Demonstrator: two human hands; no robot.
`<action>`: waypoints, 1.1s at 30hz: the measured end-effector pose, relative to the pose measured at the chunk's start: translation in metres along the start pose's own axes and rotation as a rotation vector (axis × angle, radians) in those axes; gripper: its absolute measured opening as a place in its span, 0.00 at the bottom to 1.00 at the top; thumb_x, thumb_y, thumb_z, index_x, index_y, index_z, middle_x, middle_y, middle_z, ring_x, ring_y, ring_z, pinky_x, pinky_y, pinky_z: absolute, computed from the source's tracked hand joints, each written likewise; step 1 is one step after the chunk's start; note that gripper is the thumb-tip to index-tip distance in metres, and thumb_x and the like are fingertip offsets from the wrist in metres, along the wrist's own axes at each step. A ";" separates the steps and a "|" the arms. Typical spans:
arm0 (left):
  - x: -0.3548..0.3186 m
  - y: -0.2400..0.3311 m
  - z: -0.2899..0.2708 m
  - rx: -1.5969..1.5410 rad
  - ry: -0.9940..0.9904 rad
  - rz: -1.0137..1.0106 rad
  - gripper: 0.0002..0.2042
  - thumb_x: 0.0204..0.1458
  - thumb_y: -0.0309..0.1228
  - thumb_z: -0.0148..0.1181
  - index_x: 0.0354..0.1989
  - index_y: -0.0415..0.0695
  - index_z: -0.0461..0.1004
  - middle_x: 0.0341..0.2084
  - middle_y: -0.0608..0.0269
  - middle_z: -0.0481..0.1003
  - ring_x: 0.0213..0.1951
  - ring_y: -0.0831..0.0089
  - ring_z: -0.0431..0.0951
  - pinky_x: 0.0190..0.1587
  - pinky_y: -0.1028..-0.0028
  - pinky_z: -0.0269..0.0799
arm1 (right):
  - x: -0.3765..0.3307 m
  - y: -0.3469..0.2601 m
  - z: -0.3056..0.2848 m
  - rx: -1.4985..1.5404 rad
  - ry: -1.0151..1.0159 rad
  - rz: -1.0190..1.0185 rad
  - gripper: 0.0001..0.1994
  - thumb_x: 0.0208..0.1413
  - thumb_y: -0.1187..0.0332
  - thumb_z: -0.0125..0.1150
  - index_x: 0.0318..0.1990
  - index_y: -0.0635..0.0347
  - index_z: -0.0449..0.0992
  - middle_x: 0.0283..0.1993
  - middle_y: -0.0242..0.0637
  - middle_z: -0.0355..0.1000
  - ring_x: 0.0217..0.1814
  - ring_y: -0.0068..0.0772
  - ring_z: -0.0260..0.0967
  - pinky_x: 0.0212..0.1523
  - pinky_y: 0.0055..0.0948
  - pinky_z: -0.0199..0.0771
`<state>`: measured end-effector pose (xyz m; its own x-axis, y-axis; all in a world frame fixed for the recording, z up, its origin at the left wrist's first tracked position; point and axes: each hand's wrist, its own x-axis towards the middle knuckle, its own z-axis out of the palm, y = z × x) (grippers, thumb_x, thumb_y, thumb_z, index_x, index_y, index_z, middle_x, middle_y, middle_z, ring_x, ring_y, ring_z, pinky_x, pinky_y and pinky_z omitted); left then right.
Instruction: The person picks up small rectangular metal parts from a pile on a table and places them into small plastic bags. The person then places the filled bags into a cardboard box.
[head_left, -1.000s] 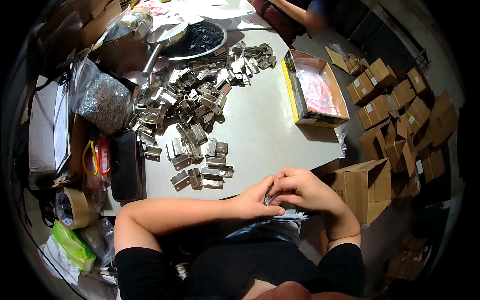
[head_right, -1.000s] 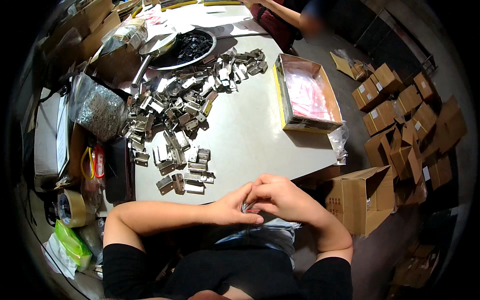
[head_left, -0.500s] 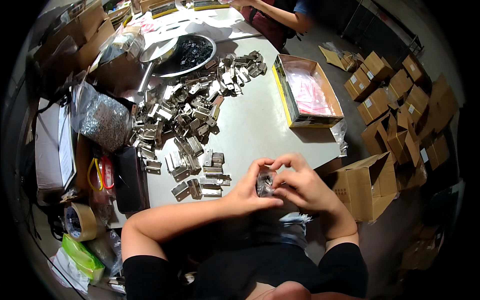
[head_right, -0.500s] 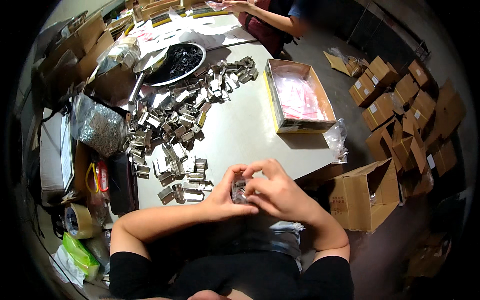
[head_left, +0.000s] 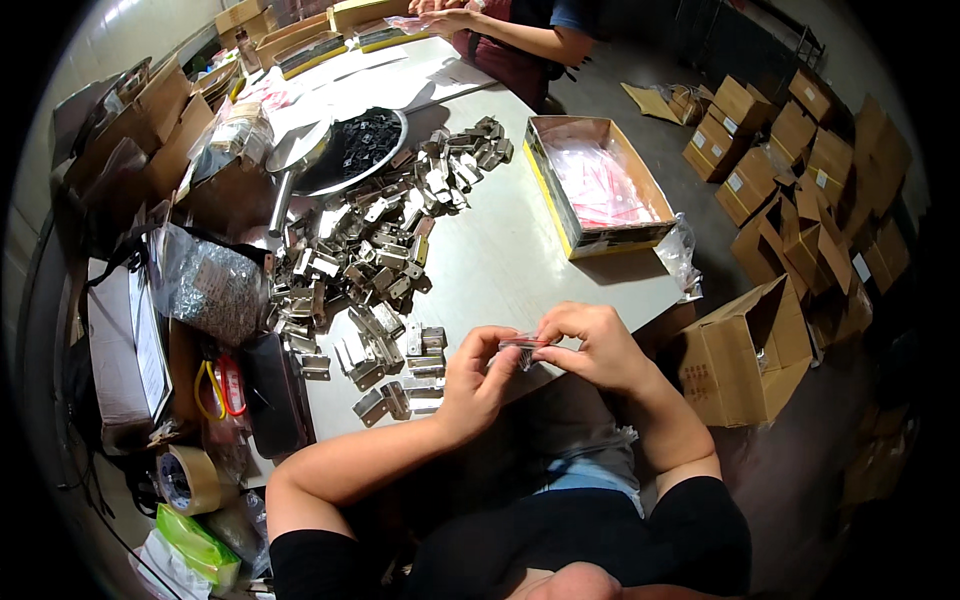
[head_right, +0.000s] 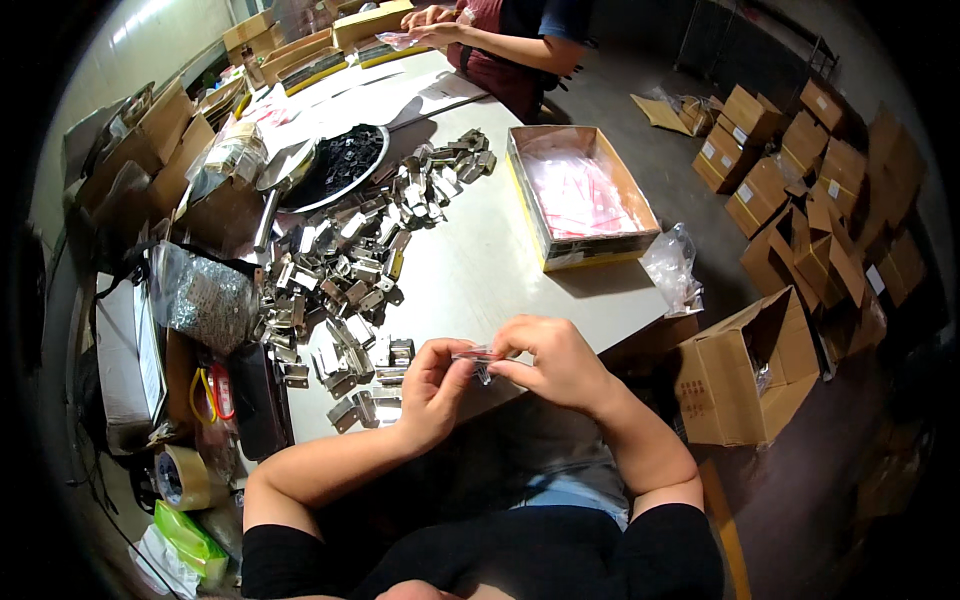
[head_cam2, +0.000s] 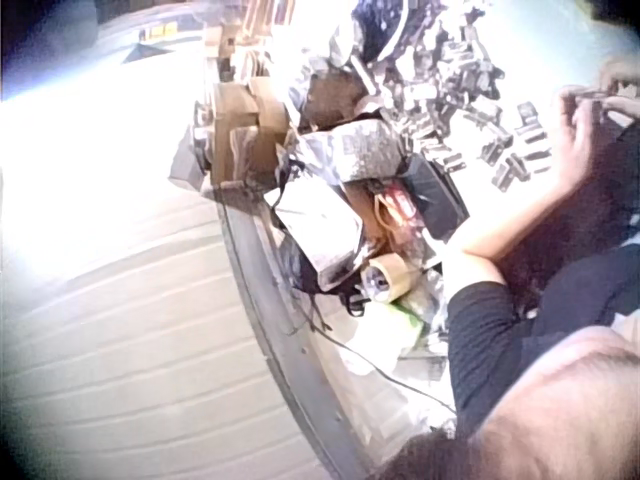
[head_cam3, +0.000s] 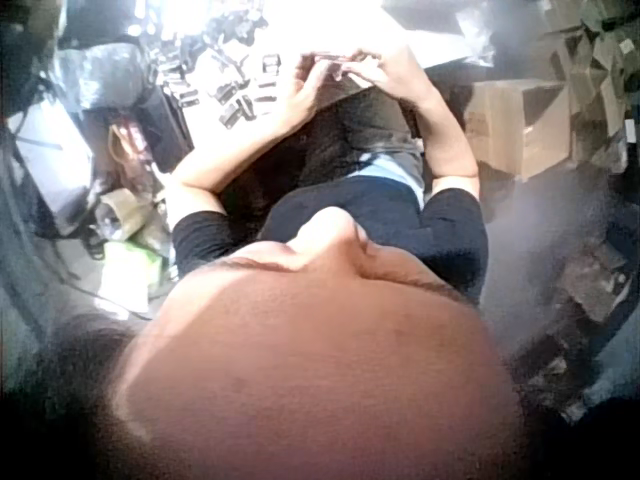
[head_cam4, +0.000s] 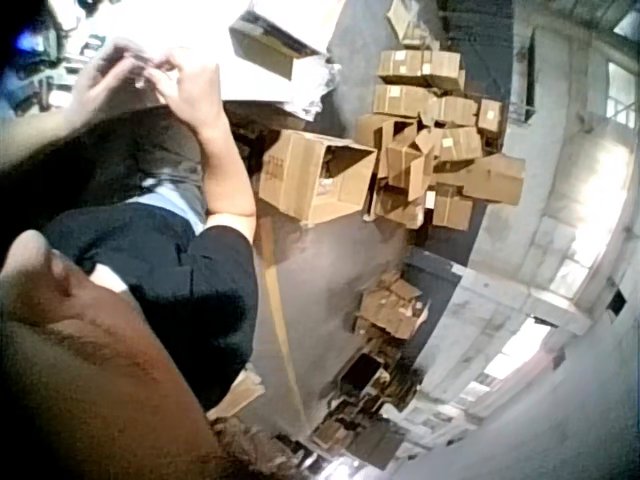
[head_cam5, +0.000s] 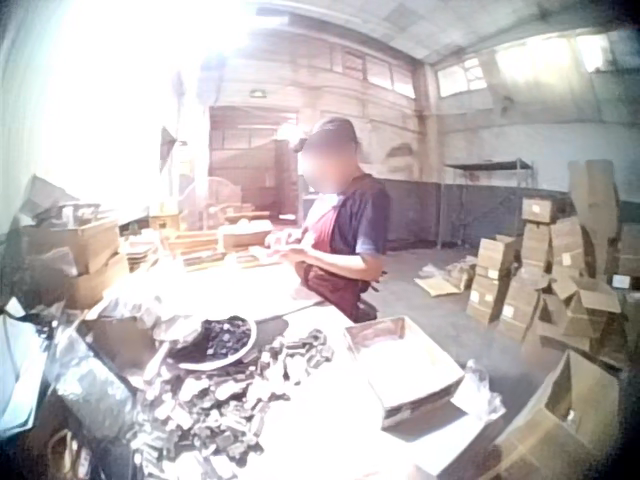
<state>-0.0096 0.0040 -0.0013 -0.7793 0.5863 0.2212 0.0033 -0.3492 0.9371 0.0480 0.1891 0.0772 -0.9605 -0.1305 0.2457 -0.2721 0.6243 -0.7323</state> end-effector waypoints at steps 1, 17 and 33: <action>0.000 0.001 -0.002 0.007 0.016 0.012 0.09 0.61 0.26 0.54 0.45 0.35 0.69 0.40 0.60 0.75 0.41 0.78 0.73 0.46 0.78 0.69 | 0.000 -0.002 -0.002 0.034 -0.018 0.048 0.08 0.48 0.72 0.66 0.34 0.63 0.75 0.33 0.43 0.75 0.36 0.43 0.74 0.37 0.34 0.73; 0.001 0.004 0.000 0.093 0.038 0.060 0.03 0.61 0.24 0.53 0.35 0.37 0.69 0.32 0.64 0.69 0.35 0.78 0.67 0.41 0.79 0.64 | -0.016 0.008 -0.003 -0.053 0.067 -0.061 0.06 0.52 0.70 0.61 0.33 0.63 0.73 0.33 0.42 0.69 0.40 0.48 0.67 0.43 0.40 0.68; -0.009 -0.003 0.000 0.077 -0.068 0.013 0.09 0.59 0.26 0.56 0.45 0.38 0.66 0.35 0.65 0.69 0.37 0.80 0.69 0.43 0.79 0.67 | -0.136 0.071 -0.156 -0.895 0.847 0.467 0.08 0.52 0.69 0.61 0.28 0.65 0.72 0.31 0.46 0.70 0.36 0.50 0.68 0.38 0.43 0.66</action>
<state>-0.0026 0.0004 -0.0064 -0.7344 0.6315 0.2487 0.0631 -0.3013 0.9514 0.1684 0.3713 0.0915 -0.5306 0.5506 0.6444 0.5198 0.8119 -0.2657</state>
